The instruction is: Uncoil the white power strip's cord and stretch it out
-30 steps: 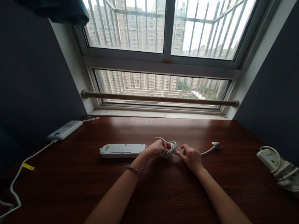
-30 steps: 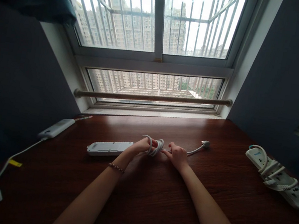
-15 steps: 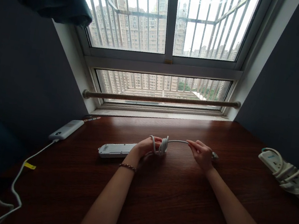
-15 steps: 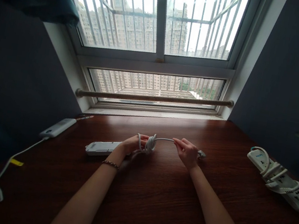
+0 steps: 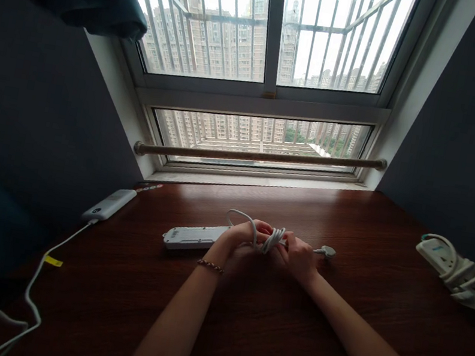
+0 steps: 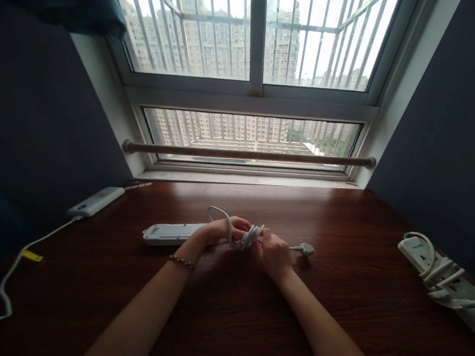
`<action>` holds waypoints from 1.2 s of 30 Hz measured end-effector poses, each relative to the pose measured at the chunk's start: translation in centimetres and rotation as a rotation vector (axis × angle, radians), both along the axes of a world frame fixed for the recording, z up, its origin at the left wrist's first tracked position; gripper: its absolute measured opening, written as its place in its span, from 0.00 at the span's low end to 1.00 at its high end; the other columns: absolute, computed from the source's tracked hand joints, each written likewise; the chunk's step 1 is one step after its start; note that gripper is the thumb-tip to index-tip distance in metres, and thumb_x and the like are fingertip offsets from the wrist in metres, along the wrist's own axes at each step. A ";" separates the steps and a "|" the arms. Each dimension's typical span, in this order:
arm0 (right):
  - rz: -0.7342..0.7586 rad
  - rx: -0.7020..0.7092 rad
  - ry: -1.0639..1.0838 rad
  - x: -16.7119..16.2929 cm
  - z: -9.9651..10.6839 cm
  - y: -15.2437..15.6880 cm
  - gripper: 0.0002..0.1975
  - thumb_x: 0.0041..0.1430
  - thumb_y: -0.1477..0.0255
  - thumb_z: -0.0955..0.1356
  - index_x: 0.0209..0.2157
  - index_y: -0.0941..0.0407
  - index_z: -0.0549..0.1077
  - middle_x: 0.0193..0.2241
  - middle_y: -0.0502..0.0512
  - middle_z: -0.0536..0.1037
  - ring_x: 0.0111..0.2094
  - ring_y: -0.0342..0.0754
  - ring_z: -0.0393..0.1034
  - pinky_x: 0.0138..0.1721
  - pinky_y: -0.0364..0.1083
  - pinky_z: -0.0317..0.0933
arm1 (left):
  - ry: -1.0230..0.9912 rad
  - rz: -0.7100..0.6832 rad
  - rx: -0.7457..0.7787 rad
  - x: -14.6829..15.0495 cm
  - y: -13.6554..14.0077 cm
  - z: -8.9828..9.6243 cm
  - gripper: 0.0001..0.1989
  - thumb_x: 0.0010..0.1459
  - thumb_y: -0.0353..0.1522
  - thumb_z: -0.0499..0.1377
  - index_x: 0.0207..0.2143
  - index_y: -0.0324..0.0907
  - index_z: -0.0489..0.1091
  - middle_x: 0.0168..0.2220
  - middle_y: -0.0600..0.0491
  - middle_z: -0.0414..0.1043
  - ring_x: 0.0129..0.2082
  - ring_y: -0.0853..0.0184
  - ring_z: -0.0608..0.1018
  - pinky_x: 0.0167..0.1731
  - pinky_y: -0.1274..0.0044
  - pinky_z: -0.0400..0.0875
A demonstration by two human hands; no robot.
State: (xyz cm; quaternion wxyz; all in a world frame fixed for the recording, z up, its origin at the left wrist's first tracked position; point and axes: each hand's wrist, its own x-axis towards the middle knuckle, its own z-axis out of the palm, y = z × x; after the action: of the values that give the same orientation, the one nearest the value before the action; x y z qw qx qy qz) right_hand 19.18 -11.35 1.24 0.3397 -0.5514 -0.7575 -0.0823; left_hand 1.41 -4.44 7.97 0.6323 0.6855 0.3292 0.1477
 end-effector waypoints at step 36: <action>0.054 -0.277 0.692 0.8 1.0 0.8 0.09 0.45 0.65 0.72 0.26 0.55 0.72 0.24 0.51 0.72 0.29 0.50 0.66 0.34 0.47 0.57 | 0.024 0.082 0.169 0.8 -0.1 -0.1 0.13 0.41 0.31 0.66 0.31 0.34 0.74 0.27 0.50 0.73 0.26 0.69 0.72 0.26 0.79 0.65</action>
State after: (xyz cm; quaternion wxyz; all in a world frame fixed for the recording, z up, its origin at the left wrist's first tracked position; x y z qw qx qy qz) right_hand 19.96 -10.56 2.26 0.4996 -0.5673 -0.6161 0.2213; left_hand 2.22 -4.50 7.89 0.5616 0.7240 0.3512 0.1925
